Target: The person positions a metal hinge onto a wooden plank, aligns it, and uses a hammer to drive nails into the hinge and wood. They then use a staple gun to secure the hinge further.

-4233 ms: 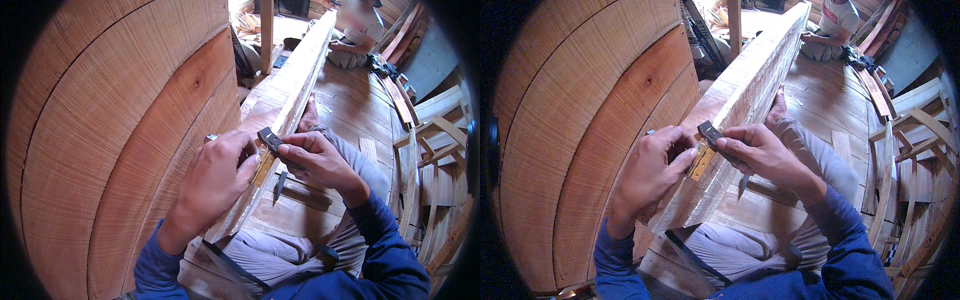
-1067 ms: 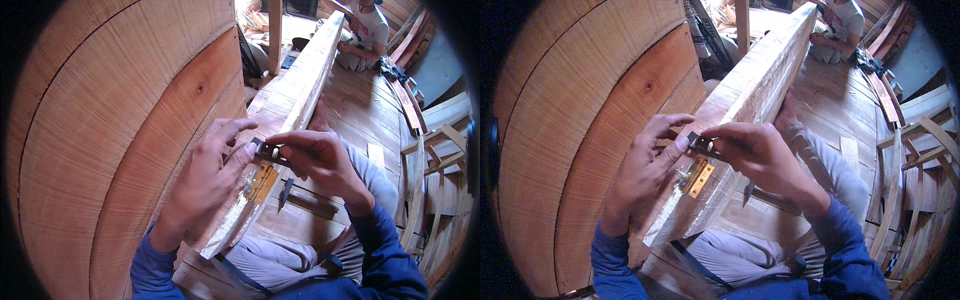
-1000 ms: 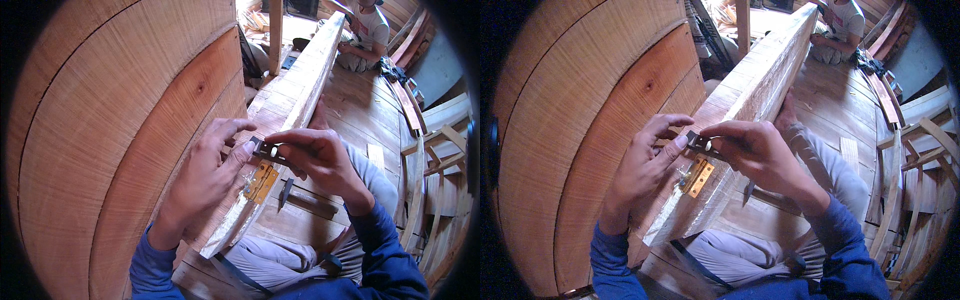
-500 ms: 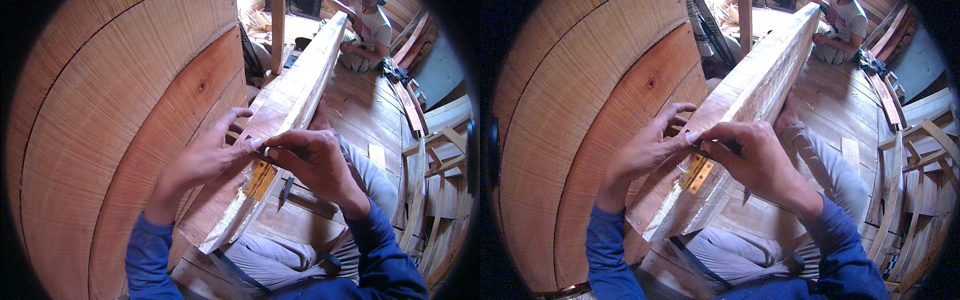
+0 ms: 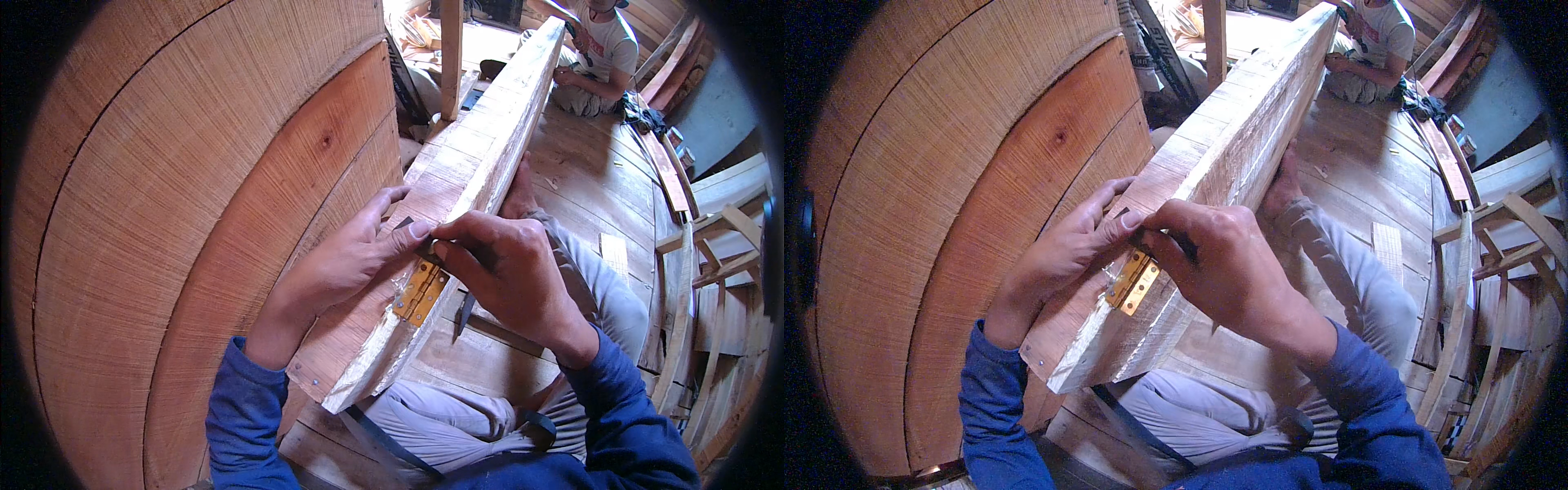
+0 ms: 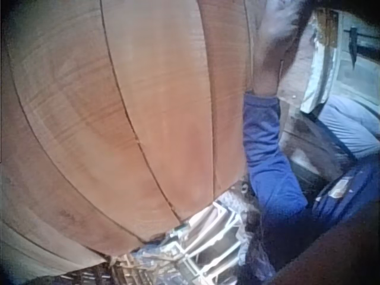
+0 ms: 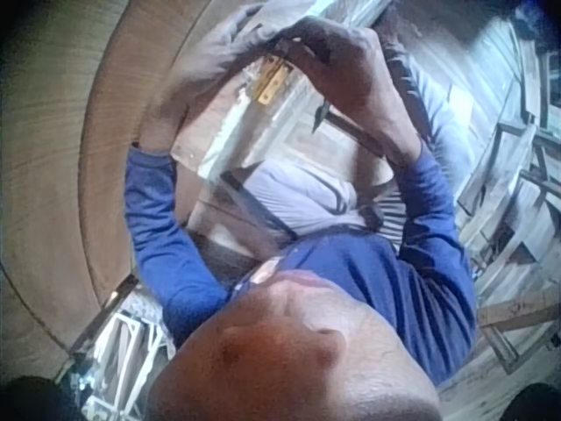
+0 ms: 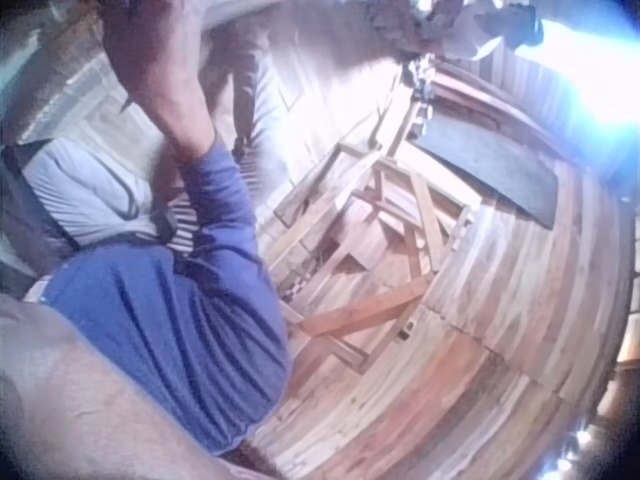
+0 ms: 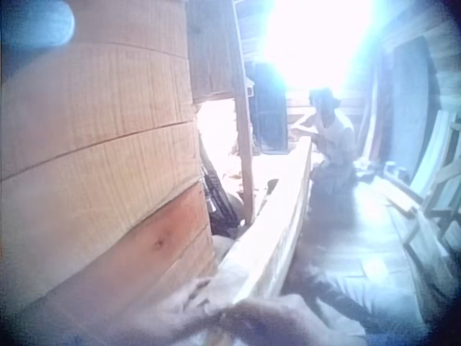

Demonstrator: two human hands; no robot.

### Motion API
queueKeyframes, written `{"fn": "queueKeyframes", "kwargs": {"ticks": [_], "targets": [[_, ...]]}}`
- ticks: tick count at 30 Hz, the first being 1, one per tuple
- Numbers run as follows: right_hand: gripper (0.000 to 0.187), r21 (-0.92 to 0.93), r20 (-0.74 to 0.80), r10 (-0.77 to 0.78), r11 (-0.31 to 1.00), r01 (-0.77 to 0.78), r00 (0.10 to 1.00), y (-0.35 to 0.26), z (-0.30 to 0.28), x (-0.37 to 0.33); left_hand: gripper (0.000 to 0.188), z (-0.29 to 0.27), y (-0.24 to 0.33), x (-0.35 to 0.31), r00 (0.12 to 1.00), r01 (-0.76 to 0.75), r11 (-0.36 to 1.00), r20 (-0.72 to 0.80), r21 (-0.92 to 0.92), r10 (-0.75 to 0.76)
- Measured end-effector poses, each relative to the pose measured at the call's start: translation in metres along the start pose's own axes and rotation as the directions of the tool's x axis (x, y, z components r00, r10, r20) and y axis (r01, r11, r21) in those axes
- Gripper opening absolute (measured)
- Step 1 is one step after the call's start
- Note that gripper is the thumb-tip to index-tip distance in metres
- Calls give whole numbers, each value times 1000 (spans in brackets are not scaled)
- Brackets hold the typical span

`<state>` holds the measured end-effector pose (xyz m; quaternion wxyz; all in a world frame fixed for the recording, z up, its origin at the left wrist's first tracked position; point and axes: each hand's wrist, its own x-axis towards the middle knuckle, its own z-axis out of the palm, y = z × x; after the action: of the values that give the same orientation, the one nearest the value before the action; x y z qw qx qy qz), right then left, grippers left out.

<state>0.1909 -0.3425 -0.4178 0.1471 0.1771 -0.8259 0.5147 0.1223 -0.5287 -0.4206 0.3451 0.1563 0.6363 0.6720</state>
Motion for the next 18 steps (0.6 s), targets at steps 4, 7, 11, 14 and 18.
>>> {"fn": "queueKeyframes", "kwargs": {"ticks": [4,7,11,14,18], "targets": [[7,23,22,49,998,-50,999,5,-1,-1,75,0,-5,3,999,-31,996,28,-88,34],[9,104,42,105,989,-109,994,14,1,-2,74,0,-6,4,999,-38,995,28,-88,40],[11,162,46,134,977,-140,990,17,0,-5,70,5,-3,2,999,-39,998,-16,-40,38],[11,178,44,139,973,-144,989,16,0,-6,71,4,-4,-2,996,-59,997,-64,47,62],[14,379,1,206,906,-191,979,22,-1,-12,76,7,12,-12,915,-21,682,-260,731,308]]}}
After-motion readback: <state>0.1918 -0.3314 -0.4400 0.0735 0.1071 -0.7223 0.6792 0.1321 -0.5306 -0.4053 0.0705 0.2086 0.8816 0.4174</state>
